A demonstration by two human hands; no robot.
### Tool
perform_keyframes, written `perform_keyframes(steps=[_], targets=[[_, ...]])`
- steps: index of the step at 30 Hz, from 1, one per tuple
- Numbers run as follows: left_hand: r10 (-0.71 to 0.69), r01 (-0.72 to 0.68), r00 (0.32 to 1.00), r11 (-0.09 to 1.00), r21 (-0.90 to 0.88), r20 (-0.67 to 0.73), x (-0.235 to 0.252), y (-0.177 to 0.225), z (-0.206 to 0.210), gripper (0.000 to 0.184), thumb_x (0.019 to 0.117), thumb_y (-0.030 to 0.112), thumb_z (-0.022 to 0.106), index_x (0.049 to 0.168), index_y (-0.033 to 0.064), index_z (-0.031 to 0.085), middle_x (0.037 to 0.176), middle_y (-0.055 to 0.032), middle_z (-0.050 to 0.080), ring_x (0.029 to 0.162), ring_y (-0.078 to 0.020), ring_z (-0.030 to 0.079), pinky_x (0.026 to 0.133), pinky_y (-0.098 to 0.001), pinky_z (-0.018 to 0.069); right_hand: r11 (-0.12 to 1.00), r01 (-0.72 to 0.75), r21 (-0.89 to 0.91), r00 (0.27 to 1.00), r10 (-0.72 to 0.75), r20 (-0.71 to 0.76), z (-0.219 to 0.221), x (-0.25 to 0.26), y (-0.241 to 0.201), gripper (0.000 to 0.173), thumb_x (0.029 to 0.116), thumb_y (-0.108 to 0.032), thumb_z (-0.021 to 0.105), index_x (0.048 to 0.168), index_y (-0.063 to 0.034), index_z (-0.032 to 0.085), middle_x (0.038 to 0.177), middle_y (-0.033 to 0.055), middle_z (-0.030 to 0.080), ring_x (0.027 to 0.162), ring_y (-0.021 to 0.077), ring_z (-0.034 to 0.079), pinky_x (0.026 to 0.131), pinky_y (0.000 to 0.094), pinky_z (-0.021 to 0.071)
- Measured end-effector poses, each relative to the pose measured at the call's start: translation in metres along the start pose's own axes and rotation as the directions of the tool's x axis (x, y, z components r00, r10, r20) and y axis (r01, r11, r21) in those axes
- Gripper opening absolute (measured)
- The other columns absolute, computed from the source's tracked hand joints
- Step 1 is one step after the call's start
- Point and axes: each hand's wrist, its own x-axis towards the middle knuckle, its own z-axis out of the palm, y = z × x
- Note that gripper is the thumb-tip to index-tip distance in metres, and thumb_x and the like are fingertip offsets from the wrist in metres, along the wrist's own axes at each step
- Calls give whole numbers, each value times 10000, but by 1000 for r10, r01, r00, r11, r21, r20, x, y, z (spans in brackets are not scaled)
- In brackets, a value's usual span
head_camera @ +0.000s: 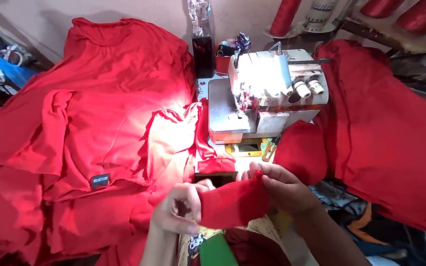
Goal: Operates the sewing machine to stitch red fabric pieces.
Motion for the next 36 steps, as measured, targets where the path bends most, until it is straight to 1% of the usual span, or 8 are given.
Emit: perform_keyframes(steps=[3,6,8,12,15,25,29,36], targets=[[-114,112,993,810,576,-33,2,-4,-1,283,939,396,665,877,125,612,1021,18,645,1213,-44,523,1127,-257,346,833,118,-541,988,-154,-22,13,-2,-11,263,1113,-289,407,1074,-110,596,1027,-59,629,1012,-55,592,879,124,490],[-56,221,971,577,786,-232,20,-18,28,622,896,672,615,949,56,681,1137,-100,686,1295,-137,512,1146,-339,330,227,193,-955,945,-305,118,27,-1,-6,265,1102,-261,425,960,-88,567,887,54,632,987,126,608,922,226,452],[106,215,938,570,793,-330,32,-33,40,386,917,438,639,911,54,673,1045,-63,685,1173,-73,563,1079,-261,384,39,211,-977,918,-352,184,29,-2,-2,225,1098,-251,437,957,-114,546,879,47,650,1010,173,613,941,272,434],[112,146,889,850,506,-443,24,-56,29,125,983,290,609,917,213,683,1001,164,673,1042,101,583,952,-133,465,556,216,-803,947,-319,34,22,-10,-12,279,1118,-286,398,1010,-68,535,984,40,599,1066,51,597,985,184,472],[-29,-41,978,945,-325,-208,3,-63,15,243,1029,302,544,1049,227,774,1189,95,705,1188,-57,615,1060,-283,466,965,116,-234,989,-134,-63,11,-15,-14,257,1093,-333,454,1090,-179,660,1043,-105,678,1013,-41,618,881,158,504],[-101,70,986,973,-220,-134,6,-32,10,420,981,409,608,1345,204,649,1255,112,683,1141,15,617,994,-195,486,933,-46,-357,997,21,-75,0,-4,-6,100,1067,-157,512,1153,-115,539,994,-112,666,859,-87,628,764,111,537],[-163,166,982,986,23,-93,13,-30,5,253,979,352,648,1216,272,689,1454,150,555,1217,32,572,993,-185,494,956,-108,-272,994,102,-38,3,-1,-8,252,1059,-140,498,1304,-80,510,994,-94,679,814,-91,618,733,108,526],[-112,126,984,987,96,-138,22,2,2,416,988,285,661,1381,194,561,1210,121,689,1057,36,647,902,-156,536,909,-133,-394,983,173,68,-10,-5,0,141,1007,-171,616,984,-35,646,782,-111,634,731,-112,574,656,80,475]])
